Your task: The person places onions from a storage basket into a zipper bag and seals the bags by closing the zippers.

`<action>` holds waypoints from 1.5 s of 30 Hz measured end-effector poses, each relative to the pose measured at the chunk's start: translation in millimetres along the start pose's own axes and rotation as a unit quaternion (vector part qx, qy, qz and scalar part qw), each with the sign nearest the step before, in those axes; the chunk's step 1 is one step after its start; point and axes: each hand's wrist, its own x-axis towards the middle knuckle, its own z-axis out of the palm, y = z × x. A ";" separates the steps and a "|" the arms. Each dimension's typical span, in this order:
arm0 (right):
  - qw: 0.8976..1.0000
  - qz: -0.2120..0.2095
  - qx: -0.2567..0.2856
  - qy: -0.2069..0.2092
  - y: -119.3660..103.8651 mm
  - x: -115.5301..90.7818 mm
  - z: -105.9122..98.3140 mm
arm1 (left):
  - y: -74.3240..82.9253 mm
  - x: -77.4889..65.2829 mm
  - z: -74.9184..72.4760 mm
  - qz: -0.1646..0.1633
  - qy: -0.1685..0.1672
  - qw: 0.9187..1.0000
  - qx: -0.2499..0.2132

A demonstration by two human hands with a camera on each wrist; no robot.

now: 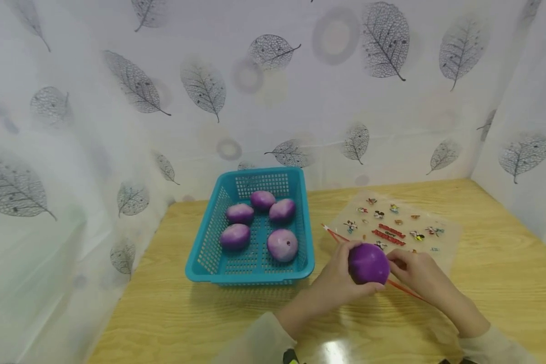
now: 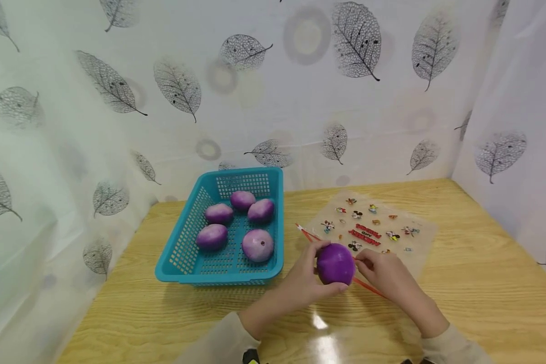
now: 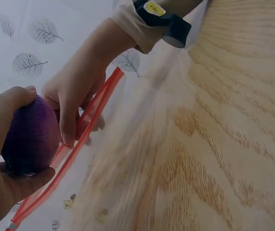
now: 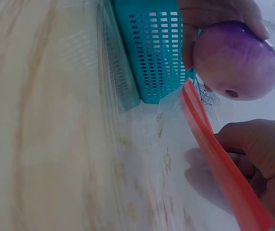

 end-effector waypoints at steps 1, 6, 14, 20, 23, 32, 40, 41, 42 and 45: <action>1.000 0.001 0.005 0.000 0.0 -0.1 0.3 | -1.3 0.6 0.9 0.000 0.001 1.000 0.006; 1.000 -0.008 0.019 0.012 1.2 -1.7 1.8 | -7.9 4.3 4.9 0.009 -0.006 0.999 0.039; 0.998 -0.052 -0.004 0.046 1.0 -1.1 1.7 | -9.4 9.2 10.5 0.006 -0.029 0.992 0.123; 0.999 -0.032 -0.020 0.037 -5.4 0.5 -1.2 | -8.6 11.1 13.4 0.014 -0.048 0.975 0.217; 0.998 -0.033 -0.033 0.042 -8.5 0.8 -1.5 | -8.9 12.2 15.9 0.028 -0.059 0.963 0.260; 0.997 -0.036 -0.060 0.041 -14.5 1.8 -0.9 | -11.4 16.6 25.7 0.091 -0.068 0.915 0.386; 0.992 -0.064 -0.065 0.087 -17.9 2.6 0.1 | -16.2 28.5 35.3 0.105 -0.041 0.900 0.421; 0.991 -0.070 -0.066 0.095 -18.1 2.9 0.3 | -16.3 30.2 36.2 0.101 -0.039 0.900 0.421; 0.989 -0.076 -0.067 0.104 -18.1 3.3 0.6 | -16.1 31.9 36.5 0.096 -0.039 0.902 0.420; 0.985 -0.094 -0.068 0.125 -18.9 4.3 1.3 | -16.2 37.0 37.3 0.070 -0.041 0.905 0.417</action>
